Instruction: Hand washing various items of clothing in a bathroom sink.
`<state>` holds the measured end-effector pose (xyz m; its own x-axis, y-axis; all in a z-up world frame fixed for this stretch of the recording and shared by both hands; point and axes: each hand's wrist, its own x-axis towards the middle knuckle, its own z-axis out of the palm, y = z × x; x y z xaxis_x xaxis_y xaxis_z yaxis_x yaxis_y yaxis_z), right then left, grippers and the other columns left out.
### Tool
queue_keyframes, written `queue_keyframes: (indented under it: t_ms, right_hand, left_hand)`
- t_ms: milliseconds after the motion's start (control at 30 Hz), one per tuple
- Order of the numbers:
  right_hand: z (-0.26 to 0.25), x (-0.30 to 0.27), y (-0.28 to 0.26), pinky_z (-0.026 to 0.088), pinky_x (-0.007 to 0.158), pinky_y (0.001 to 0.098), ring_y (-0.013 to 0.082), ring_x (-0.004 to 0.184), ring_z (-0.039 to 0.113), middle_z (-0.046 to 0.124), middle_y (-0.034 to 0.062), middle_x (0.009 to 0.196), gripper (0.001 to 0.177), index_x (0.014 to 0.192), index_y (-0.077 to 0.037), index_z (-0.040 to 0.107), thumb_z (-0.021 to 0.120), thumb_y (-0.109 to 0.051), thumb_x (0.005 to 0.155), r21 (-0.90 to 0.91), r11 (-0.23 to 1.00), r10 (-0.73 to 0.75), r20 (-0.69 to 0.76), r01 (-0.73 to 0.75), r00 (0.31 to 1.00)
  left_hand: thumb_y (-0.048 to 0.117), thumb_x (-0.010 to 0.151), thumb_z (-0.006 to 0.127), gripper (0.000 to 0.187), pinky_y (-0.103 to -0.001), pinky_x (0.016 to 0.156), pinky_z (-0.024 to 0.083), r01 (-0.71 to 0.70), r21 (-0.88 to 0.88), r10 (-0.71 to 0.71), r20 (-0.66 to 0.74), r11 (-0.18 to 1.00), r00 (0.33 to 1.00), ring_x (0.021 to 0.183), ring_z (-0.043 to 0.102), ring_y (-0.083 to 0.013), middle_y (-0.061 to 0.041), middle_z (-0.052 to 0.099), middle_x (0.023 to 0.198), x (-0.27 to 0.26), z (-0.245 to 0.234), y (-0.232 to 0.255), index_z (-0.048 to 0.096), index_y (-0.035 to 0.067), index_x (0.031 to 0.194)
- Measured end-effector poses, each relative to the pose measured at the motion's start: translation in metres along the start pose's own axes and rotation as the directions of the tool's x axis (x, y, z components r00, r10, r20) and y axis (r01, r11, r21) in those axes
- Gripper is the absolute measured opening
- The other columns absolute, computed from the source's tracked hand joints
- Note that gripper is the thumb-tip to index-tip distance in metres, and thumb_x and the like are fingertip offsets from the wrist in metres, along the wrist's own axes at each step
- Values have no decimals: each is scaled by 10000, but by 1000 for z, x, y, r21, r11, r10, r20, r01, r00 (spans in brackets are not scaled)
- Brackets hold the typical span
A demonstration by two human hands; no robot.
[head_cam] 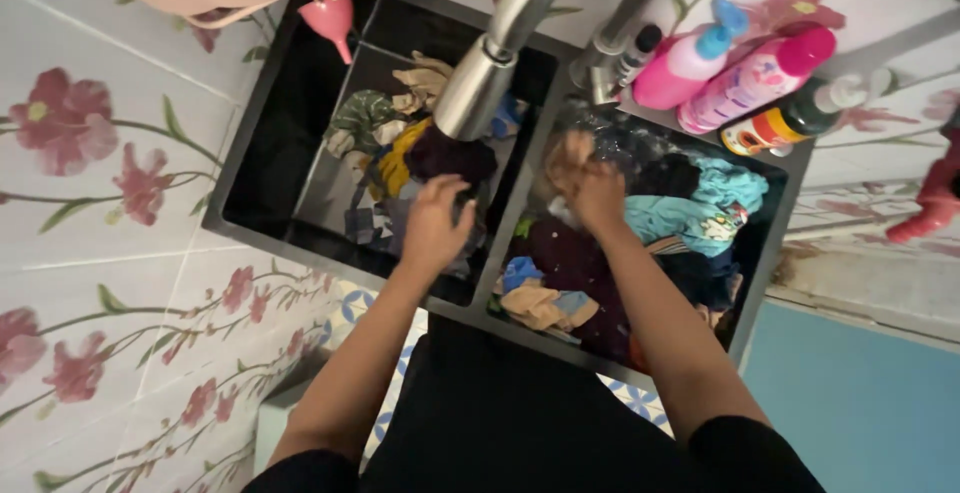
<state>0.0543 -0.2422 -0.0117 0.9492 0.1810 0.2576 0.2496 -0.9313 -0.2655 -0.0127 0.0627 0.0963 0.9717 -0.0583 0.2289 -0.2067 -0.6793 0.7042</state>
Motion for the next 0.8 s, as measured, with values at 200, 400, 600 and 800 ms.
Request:
queue_keyframes:
  t_ms: [200,400,600,800]
  right_hand:
    - [30,-6,23,531,768,311,231,841,715,740,127,935,257,1049,-97,769,699,-258,862,542,768,366,64,-340,928]
    - [-76,-29,-39,498,742,260,163,745,626,707,91,817,138,806,7,655,542,-62,844,994,-98,446,79,-39,891]
    - [-91,-37,-65,370,565,341,207,566,438,519,104,692,298,1260,44,618,604,-195,1083,991,-42,644,122,-125,755]
    - [-131,-26,-60,579,808,313,176,911,687,697,50,999,350,1257,-102,606,559,-283,962,817,-555,514,486,-158,707]
  left_hand:
    - [284,976,624,279,-371,843,585,244,-338,-120,348,909,930,956,733,-244,-93,702,1086,17,52,61,712,97,1163]
    - [524,983,443,410,-363,702,552,845,-521,-409,801,-119,436,785,711,-160,5,730,936,56,111,116,632,197,1142]
    - [484,1117,483,514,-452,500,350,693,-717,-552,550,73,627,541,500,-262,-118,596,707,29,272,47,622,18,950]
    - [412,962,544,413,-338,797,541,519,-818,-433,385,249,815,851,698,-162,-29,744,904,37,180,134,749,53,944]
